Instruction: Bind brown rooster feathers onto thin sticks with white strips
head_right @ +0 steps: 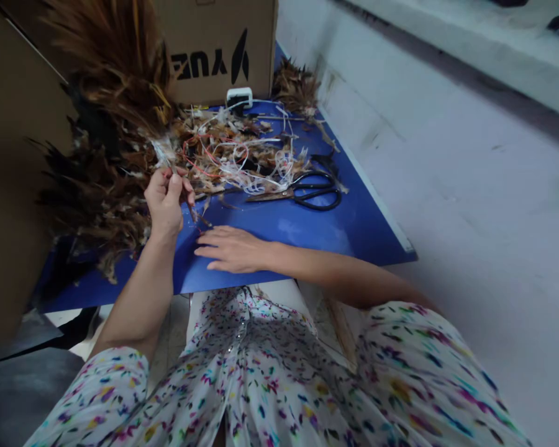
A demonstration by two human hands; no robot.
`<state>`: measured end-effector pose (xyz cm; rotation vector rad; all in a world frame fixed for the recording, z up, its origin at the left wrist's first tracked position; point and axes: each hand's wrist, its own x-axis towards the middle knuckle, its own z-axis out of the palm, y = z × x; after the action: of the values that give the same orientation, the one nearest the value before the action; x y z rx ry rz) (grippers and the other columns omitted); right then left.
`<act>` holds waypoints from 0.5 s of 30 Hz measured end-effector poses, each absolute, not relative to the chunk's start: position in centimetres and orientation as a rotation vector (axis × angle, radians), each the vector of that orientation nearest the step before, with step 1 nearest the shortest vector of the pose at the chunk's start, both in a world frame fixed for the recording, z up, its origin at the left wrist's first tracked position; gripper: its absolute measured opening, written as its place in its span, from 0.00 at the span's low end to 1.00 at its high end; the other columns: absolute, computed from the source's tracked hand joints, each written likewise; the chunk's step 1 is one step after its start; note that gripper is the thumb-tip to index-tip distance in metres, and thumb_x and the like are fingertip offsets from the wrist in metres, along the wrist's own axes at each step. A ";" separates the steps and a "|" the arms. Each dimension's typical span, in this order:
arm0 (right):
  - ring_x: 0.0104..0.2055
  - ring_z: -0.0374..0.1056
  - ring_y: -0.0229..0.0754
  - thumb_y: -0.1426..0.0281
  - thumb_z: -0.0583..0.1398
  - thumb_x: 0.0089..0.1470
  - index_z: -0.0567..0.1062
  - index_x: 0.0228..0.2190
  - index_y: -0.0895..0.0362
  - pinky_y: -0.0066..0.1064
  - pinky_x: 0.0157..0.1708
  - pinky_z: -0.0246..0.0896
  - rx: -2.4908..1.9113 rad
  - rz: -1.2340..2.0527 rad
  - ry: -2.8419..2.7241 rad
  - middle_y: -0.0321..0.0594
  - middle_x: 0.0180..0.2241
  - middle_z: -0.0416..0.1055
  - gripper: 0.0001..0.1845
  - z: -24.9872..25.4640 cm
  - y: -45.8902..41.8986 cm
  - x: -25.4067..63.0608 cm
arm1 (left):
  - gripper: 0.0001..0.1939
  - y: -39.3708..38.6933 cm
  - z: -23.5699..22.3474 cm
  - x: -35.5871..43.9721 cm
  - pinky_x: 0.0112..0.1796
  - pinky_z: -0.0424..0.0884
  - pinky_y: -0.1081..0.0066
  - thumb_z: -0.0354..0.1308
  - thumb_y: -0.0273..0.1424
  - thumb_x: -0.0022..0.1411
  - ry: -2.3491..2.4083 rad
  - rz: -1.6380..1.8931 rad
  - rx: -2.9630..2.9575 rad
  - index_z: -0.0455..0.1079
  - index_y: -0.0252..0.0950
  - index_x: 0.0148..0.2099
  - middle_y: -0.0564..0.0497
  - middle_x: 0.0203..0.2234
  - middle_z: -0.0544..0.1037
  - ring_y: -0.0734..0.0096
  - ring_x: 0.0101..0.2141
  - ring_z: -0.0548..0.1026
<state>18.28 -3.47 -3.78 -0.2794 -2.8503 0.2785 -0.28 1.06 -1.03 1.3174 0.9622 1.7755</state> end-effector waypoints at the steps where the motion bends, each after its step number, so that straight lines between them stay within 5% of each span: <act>1: 0.67 0.57 0.49 0.57 0.51 0.68 0.68 0.61 0.58 0.48 0.65 0.53 -0.205 0.290 -2.890 0.50 0.64 0.64 0.27 -4.1 -3.3 17.1 | 0.19 1.0 -0.9 -0.3 0.20 0.63 0.77 0.63 0.48 0.60 0.962 1.781 1.323 0.71 0.36 0.39 0.55 0.21 0.70 0.79 0.19 0.69; 6: 0.68 0.55 0.55 0.58 0.51 0.68 0.67 0.62 0.61 0.49 0.66 0.48 -0.229 0.216 -2.932 0.54 0.65 0.61 0.28 -4.9 0.4 13.6 | 0.19 0.6 -0.2 -0.7 0.20 0.63 0.77 0.62 0.48 0.61 0.941 1.820 1.376 0.71 0.35 0.39 0.55 0.22 0.70 0.80 0.19 0.69; 15: 0.58 0.65 0.50 0.66 0.59 0.63 0.74 0.50 0.60 0.42 0.57 0.61 -0.615 0.417 -2.697 0.52 0.55 0.70 0.17 -5.6 8.9 9.1 | 0.17 0.5 0.2 -1.0 0.20 0.66 0.77 0.64 0.46 0.60 0.921 1.848 1.354 0.70 0.37 0.38 0.56 0.22 0.71 0.81 0.18 0.69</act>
<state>9.14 8.87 -5.60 -0.6155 -2.6972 0.4166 -1.01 0.49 0.24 1.3537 0.9213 1.8480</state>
